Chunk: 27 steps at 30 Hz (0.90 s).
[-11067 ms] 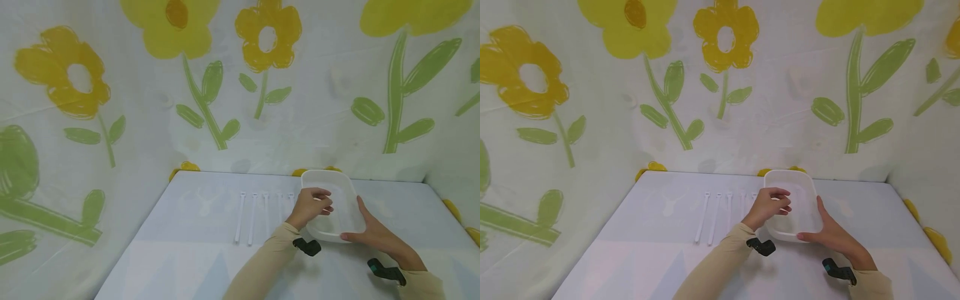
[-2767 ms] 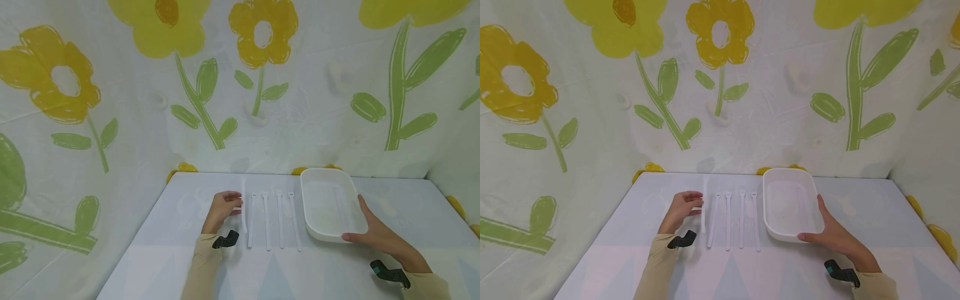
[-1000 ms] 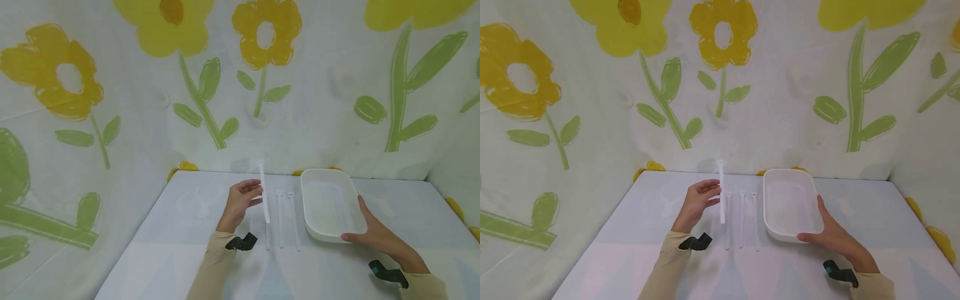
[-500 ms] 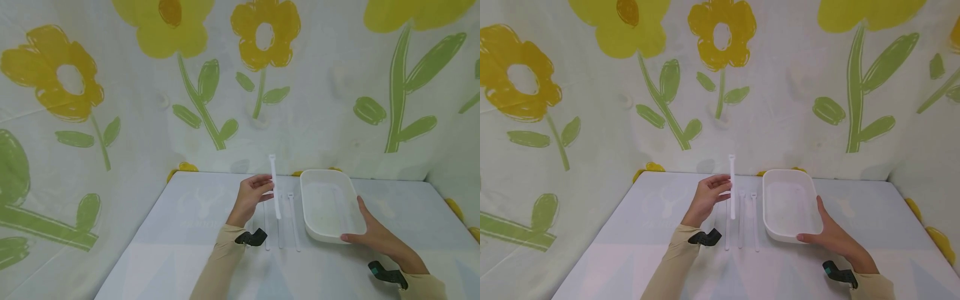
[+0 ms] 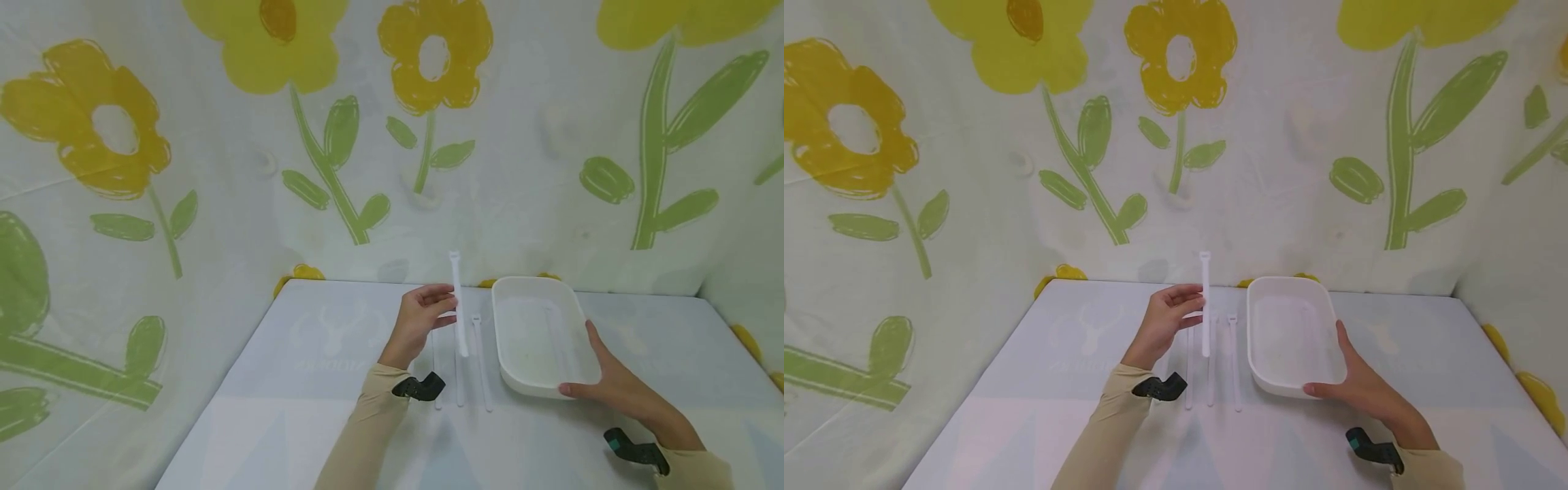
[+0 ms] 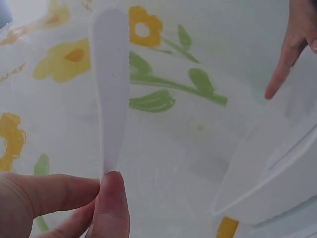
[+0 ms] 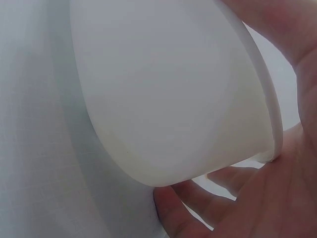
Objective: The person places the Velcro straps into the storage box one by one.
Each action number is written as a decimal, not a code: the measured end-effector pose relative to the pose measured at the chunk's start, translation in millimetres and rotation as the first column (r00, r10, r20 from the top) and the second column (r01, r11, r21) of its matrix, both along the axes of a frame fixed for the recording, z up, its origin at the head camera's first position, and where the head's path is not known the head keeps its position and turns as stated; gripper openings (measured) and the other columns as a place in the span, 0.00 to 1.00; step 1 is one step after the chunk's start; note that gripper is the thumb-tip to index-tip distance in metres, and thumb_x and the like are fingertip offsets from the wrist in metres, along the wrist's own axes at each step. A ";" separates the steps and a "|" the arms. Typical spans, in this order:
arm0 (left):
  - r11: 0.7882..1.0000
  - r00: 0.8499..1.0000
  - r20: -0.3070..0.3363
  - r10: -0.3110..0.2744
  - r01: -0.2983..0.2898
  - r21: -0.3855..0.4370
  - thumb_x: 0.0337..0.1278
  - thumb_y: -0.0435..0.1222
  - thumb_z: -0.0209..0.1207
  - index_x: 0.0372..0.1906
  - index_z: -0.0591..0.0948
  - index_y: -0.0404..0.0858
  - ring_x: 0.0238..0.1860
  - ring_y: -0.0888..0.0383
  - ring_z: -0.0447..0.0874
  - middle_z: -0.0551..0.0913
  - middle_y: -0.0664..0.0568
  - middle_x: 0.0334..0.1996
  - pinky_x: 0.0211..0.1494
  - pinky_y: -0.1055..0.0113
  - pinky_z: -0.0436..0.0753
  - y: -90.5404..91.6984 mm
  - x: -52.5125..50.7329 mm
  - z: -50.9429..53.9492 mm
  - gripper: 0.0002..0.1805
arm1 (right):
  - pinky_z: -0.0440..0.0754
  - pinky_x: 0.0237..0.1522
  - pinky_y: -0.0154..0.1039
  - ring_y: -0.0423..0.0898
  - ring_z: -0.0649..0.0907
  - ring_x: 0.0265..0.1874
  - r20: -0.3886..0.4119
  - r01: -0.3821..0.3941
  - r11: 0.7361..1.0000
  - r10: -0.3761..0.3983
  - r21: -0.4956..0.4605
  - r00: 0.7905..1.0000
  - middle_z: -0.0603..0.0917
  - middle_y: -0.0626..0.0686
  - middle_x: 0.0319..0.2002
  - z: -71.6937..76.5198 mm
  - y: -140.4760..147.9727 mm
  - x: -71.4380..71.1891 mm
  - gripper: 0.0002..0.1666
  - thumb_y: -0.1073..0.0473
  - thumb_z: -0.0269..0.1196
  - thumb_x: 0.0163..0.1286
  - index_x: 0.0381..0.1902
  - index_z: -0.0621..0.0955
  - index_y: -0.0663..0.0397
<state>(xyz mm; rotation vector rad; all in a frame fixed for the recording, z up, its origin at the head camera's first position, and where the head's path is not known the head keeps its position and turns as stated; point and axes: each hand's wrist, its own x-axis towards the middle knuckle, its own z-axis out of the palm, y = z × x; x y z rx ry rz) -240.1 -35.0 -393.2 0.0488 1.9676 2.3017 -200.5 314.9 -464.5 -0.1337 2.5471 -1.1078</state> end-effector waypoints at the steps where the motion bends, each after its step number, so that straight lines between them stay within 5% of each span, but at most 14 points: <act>1: 1.000 1.000 0.002 -0.001 0.001 -0.001 0.65 0.28 0.65 0.56 0.83 0.30 0.39 0.62 0.88 0.87 0.53 0.39 0.49 0.61 0.93 0.9 0.1 -0.2 0.16 | 0.54 0.66 0.86 0.85 0.45 0.74 -0.004 -0.002 1.000 0.002 0.001 1.000 0.28 0.76 0.79 -0.4 0.2 0.4 0.82 0.40 0.73 0.62 0.79 0.19 0.49; 27: 0.998 0.998 -0.003 -0.065 0.065 0.005 0.65 0.27 0.65 0.55 0.84 0.31 0.40 0.59 0.88 0.87 0.49 0.41 0.49 0.59 0.93 30.7 -2.1 -1.2 0.15 | 0.55 0.65 0.87 0.85 0.47 0.74 -0.037 0.002 1.000 -0.002 -0.018 0.999 0.30 0.77 0.79 -6.9 -1.4 2.5 0.82 0.42 0.74 0.61 0.79 0.20 0.50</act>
